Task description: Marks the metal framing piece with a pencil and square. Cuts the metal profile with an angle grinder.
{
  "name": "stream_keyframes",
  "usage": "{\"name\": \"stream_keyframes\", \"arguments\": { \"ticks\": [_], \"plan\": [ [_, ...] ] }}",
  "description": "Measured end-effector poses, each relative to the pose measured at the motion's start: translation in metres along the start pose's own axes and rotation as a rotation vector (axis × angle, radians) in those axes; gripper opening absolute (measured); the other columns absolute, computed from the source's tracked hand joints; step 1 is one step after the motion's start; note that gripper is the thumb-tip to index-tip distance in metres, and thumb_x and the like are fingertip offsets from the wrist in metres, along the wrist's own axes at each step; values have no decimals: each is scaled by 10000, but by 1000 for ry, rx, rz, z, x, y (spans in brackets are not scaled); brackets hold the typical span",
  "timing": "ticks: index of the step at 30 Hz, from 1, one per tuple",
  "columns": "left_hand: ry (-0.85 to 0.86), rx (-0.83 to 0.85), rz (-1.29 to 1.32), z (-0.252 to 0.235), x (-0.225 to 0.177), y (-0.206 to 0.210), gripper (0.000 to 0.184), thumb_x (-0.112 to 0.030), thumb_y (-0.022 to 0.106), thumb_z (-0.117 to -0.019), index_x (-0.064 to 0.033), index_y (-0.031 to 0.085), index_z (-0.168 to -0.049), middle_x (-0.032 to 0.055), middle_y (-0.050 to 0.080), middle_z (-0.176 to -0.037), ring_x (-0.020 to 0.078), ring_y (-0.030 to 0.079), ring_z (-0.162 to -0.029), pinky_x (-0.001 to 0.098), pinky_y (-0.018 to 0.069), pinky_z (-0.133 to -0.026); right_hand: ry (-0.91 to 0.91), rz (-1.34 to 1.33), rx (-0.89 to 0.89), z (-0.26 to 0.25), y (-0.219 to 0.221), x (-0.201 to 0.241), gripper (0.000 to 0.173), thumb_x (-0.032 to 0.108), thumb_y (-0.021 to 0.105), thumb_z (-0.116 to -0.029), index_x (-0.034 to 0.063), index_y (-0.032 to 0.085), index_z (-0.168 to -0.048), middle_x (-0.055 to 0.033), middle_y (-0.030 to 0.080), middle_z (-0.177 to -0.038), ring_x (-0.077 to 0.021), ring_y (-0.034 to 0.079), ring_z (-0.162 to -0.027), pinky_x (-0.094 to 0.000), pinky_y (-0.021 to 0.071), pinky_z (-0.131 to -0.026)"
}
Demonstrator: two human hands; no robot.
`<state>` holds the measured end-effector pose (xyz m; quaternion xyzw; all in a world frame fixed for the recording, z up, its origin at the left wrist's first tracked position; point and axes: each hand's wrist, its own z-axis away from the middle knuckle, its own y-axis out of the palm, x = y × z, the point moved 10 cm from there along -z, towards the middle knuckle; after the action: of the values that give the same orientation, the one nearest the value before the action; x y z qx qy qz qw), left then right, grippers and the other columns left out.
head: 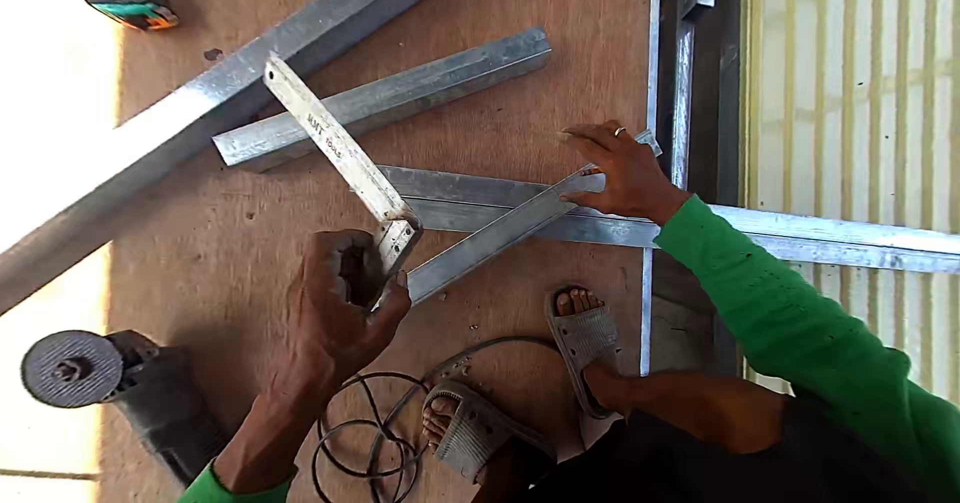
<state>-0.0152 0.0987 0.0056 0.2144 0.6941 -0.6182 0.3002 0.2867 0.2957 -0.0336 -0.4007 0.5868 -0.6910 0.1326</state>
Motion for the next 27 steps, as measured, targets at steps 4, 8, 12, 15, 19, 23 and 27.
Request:
{"name": "stream_keyframes", "arguments": {
  "ticks": [4,8,12,15,19,23,27],
  "plan": [
    [221,49,332,-16,-64,-13,516,-615,450,-1000,-200,524,-1299,-40,595,-858,42,559,-660,248,491,-561,-36,-53,-369,19,-78,47,624,392,729,-932,47,580,-1430,-159,575,-1451,-333,577,-1237,-431,552,-890],
    [190,353,704,-45,-89,5,393,-527,471,-1028,-239,598,-1263,-69,621,-839,45,581,-650,208,508,-554,-94,-132,-249,37,-75,89,578,422,645,-981,51,598,-1423,-109,621,-1418,-280,593,-1247,-421,523,-963],
    [86,378,545,-76,-73,64,323,-296,367,-1045,-129,643,-1054,-33,649,-740,56,603,-560,228,526,-491,128,-597,-31,88,17,52,293,344,620,-1021,82,703,-1123,23,647,-757,-47,599,-641,-248,526,-571],
    [147,374,-56,-83,-64,119,500,-390,542,-1015,-147,501,-1449,82,695,-1082,226,694,-807,470,583,-661,387,-822,48,125,79,23,311,369,555,-1060,94,693,-1106,8,617,-710,-72,592,-605,-280,535,-576],
    [207,449,-328,-74,-60,181,934,-597,811,-770,-295,422,-1564,195,471,-1506,433,532,-1253,639,443,-935,546,-1007,66,132,116,3,297,305,519,-1079,66,643,-955,-2,625,-684,-75,617,-601,-254,539,-583],
    [246,429,-436,-71,-56,206,791,-520,802,-801,-369,493,-1514,234,392,-1559,464,464,-1336,676,353,-1053,577,-1120,113,132,134,-6,287,262,509,-1087,55,623,-923,-13,615,-677,-80,601,-589,-243,524,-573],
    [286,362,-394,-64,-57,209,712,-392,793,-792,-351,568,-1466,243,455,-1484,450,507,-1238,597,426,-930,563,-1050,154,140,137,-12,309,334,576,-1056,72,664,-919,12,542,-638,-64,520,-545,-237,469,-538]
  ]
}}
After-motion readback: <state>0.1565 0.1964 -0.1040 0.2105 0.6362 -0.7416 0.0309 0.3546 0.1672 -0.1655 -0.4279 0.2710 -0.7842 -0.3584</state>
